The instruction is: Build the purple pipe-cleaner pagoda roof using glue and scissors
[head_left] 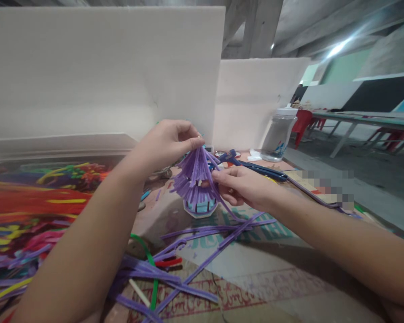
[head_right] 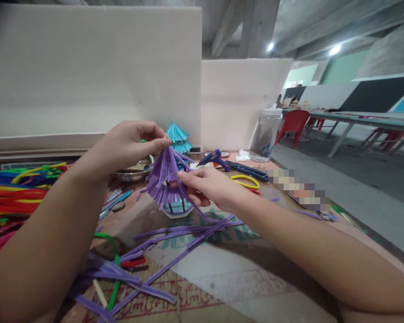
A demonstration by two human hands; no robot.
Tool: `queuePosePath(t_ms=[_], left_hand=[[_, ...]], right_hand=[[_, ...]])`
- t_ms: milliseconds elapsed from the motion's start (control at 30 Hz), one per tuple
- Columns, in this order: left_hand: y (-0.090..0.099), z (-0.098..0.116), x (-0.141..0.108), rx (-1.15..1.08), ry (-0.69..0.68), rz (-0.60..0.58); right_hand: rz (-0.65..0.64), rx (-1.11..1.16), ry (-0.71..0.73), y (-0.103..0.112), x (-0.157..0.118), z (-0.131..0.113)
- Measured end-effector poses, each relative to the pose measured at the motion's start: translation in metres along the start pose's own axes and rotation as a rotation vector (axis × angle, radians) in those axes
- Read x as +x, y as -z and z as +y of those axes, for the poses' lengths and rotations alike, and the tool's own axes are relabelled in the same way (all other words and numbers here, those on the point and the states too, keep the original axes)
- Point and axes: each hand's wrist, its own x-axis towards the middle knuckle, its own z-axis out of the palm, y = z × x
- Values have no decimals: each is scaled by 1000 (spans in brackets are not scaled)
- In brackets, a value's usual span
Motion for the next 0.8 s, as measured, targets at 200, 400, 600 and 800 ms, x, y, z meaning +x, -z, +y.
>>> queuePosePath(t_ms=[200, 400, 600, 800], left_hand=[[2, -9, 1, -39, 26, 11], [1, -19, 5, -76, 4, 53], [-3, -26, 7, -101, 14, 59], [-7, -33, 10, -101, 43, 44]], right_hand=[[-149, -315, -57, 11, -5, -15], [-313, -500, -121, 18, -15, -31], [-456, -650, -116, 11, -27, -42], [-9, -1141, -37, 61, -16, -41]])
